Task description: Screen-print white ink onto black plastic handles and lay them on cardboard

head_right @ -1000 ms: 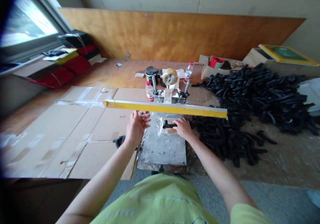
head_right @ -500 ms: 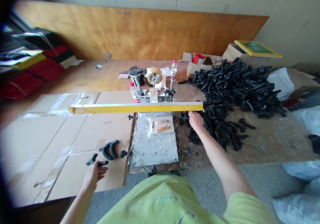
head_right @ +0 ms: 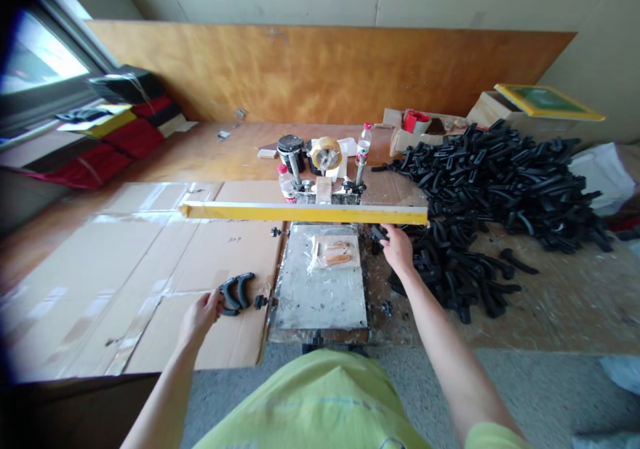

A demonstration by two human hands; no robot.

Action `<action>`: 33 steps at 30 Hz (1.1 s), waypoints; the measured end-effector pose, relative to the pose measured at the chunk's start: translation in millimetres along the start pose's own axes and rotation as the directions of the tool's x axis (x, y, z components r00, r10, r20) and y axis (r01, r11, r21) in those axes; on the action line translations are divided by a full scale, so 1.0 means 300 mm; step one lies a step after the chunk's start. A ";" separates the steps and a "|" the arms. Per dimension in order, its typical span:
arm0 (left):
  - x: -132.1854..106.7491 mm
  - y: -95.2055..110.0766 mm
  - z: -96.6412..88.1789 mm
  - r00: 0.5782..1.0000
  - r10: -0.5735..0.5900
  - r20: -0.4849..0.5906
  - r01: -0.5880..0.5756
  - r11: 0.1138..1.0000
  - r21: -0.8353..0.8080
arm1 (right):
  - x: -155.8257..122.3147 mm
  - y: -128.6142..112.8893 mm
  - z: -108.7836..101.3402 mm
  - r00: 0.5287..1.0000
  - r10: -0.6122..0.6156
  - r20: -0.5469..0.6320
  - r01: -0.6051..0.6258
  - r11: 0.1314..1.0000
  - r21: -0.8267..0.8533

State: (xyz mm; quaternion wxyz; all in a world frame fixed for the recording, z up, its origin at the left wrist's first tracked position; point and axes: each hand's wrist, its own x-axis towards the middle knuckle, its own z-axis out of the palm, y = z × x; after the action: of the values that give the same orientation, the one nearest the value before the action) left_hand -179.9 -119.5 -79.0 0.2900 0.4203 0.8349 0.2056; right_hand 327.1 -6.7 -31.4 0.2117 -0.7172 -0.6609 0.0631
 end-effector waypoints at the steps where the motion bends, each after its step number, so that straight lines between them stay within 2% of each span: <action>1: -0.010 0.070 -0.001 0.999 0.036 -0.025 -0.039 0.986 -0.163 | -0.021 -0.043 0.023 0.988 -0.155 0.014 0.153 0.985 0.078; 3: -0.034 0.243 -0.002 0.982 0.179 -0.065 -0.190 0.890 -0.414 | -0.053 -0.132 0.078 0.908 -0.414 0.063 0.397 0.900 0.181; 4: -0.048 0.339 -0.004 0.958 0.274 -0.087 -0.279 0.815 -0.508 | -0.062 -0.172 0.106 0.863 -0.498 0.087 0.474 0.856 0.204; 6: -0.077 0.526 -0.016 0.895 0.421 -0.150 -0.412 0.648 -0.640 | -0.068 -0.233 0.151 0.802 -0.585 0.123 0.556 0.805 0.207; 8: -0.104 0.678 -0.034 0.854 0.481 -0.200 -0.457 0.508 -0.730 | -0.067 -0.268 0.174 0.779 -0.610 0.144 0.587 0.791 0.172; 10: -0.128 0.775 -0.053 0.838 0.514 -0.182 -0.441 0.443 -0.780 | -0.066 -0.281 0.175 0.768 -0.619 0.166 0.607 0.786 0.122; 12: -0.149 0.809 -0.070 0.835 0.529 -0.152 -0.422 0.439 -0.793 | -0.067 -0.273 0.155 0.764 -0.622 0.172 0.619 0.782 0.074; 14: -0.171 0.786 -0.080 0.841 0.523 -0.142 -0.412 0.448 -0.793 | -0.062 -0.242 0.116 0.821 -0.559 0.121 0.560 0.828 0.023; 16: -0.195 0.719 -0.078 0.858 0.507 -0.082 -0.354 0.468 -0.810 | -0.039 -0.191 0.060 0.902 -0.431 0.040 0.431 0.902 -0.014; 18: -0.215 0.628 -0.056 0.876 0.479 0.054 -0.248 0.543 -0.802 | 0.007 -0.147 0.000 0.954 -0.297 -0.035 0.296 0.954 -0.040; 20: -0.228 0.533 -0.008 0.883 0.425 0.200 -0.141 0.646 -0.750 | 0.070 -0.144 -0.047 0.968 -0.227 -0.104 0.225 0.974 -0.027; 22: -0.230 0.451 0.061 0.884 0.371 0.283 -0.066 0.700 -0.711 | 0.134 -0.202 -0.065 0.953 -0.248 -0.175 0.255 0.967 0.014; 24: -0.222 0.393 0.135 0.893 0.337 0.299 -0.023 0.697 -0.717 | 0.186 -0.309 -0.047 0.908 -0.374 -0.186 0.384 0.923 0.021; 26: -0.208 0.359 0.194 0.910 0.309 0.277 -0.014 0.689 -0.725 | 0.217 -0.426 -0.004 0.864 -0.492 -0.107 0.491 0.870 -0.032; 28: -0.192 0.341 0.231 0.918 0.293 0.266 -0.015 0.696 -0.718 | 0.221 -0.510 0.045 0.858 -0.513 0.032 0.514 0.853 -0.088; 31: -0.171 0.325 0.253 0.910 0.293 0.294 0.000 0.708 -0.706 | 0.171 -0.538 0.093 0.846 -0.489 0.212 0.519 0.846 -0.120; 33: -0.161 0.315 0.259 0.904 0.294 0.309 0.010 0.709 -0.705 | 0.111 -0.503 0.093 0.797 -0.542 0.266 0.581 0.808 -0.096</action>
State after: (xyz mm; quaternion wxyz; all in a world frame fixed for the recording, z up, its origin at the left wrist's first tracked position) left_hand -50.8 -98.2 -66.7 0.5724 0.3784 0.5839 0.4339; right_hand 181.8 37.6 8.2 0.0812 -0.4916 -0.8668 0.0210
